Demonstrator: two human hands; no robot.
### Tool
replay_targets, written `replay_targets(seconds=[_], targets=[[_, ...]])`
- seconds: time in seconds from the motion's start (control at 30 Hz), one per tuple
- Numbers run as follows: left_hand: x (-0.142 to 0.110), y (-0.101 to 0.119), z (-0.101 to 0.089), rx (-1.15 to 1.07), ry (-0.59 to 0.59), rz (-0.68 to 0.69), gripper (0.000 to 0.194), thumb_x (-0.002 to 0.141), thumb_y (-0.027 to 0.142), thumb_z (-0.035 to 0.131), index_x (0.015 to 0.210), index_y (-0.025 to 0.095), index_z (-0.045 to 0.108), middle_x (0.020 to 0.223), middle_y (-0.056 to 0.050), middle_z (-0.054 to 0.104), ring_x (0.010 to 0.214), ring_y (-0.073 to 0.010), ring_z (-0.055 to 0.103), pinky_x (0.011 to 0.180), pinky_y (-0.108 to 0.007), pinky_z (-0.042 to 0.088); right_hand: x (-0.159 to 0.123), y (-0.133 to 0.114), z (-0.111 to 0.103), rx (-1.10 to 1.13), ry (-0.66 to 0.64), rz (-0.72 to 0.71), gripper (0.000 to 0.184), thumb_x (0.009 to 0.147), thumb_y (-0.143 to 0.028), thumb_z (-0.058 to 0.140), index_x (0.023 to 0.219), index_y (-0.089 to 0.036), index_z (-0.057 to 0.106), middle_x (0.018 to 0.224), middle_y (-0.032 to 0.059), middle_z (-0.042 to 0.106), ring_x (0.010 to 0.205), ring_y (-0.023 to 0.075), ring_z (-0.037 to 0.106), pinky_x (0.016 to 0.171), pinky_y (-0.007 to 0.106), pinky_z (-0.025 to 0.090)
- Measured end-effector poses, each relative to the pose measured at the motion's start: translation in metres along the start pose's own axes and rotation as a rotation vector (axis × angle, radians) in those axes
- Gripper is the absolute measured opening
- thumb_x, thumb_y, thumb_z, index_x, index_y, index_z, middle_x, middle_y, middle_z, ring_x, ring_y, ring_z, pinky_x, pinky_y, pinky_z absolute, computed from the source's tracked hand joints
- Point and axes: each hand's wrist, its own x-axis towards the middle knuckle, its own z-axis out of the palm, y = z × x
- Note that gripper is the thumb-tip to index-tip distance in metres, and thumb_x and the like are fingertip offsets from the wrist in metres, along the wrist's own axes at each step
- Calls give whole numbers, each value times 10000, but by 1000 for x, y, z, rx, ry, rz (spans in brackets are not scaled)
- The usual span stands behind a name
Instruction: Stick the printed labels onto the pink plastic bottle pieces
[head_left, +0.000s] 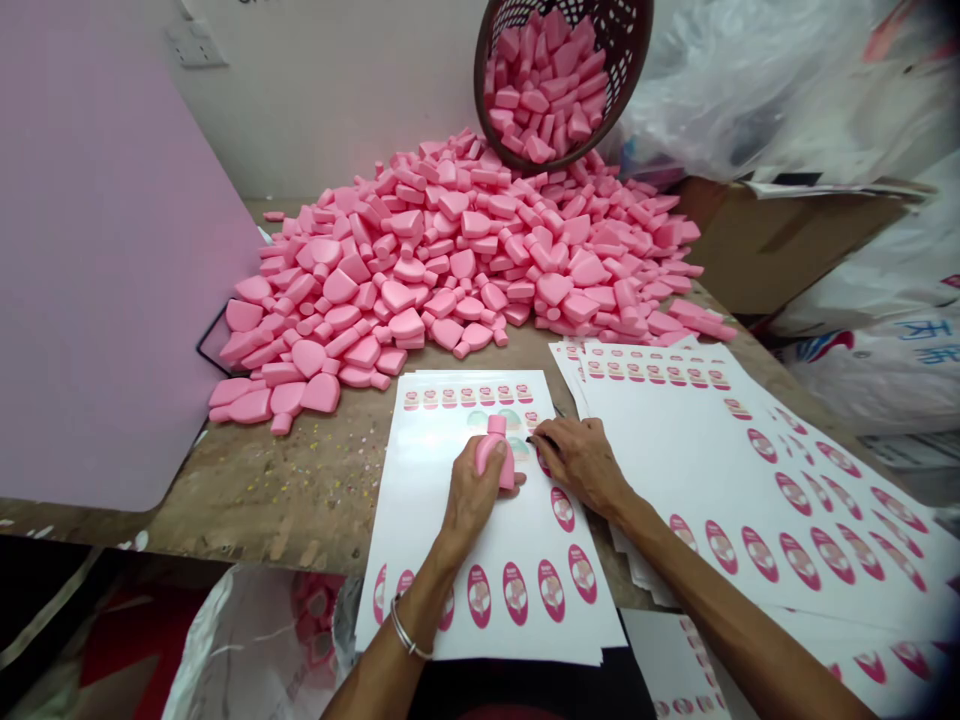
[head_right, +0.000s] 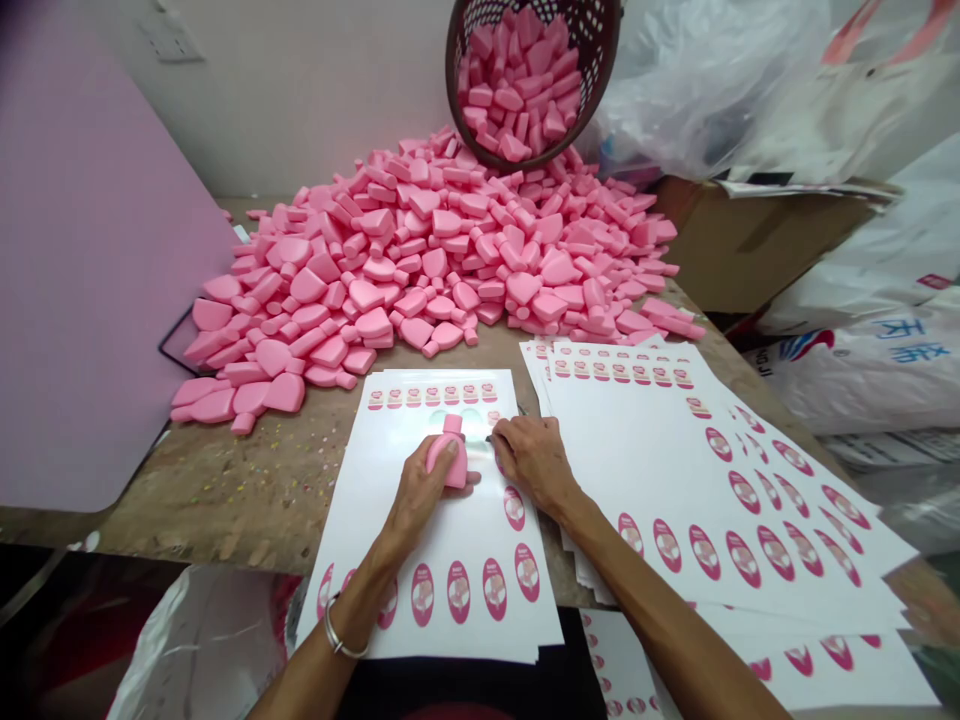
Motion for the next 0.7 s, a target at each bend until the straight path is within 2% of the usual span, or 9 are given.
replay_targets(seconds=[0.2, 0.4, 0.7], targets=[[-1, 3, 0, 47, -13, 8, 395, 835, 476, 544, 1034, 136, 524, 951, -81, 586, 686, -195, 701, 607, -292, 577, -1, -7, 0, 143, -35, -9, 161, 912, -255, 443, 825, -200, 567, 811, 21, 657, 777, 169, 567, 729, 314, 280], [-2, 1, -1, 40, -21, 27, 402, 831, 491, 543, 1026, 140, 523, 928, -66, 574, 689, -192, 700, 622, -290, 577, 1, -7, 2, 78, 68, 20, 148, 909, -262, 451, 886, -179, 570, 838, 44, 667, 780, 175, 580, 755, 326, 280], [-2, 2, -3, 22, -40, 4, 400, 822, 495, 555, 1027, 152, 525, 890, -42, 550, 703, -197, 699, 651, -309, 578, 2, 2, 0, 167, -4, 18, 138, 900, -262, 454, 845, -199, 564, 783, 18, 661, 755, 170, 568, 730, 307, 288]])
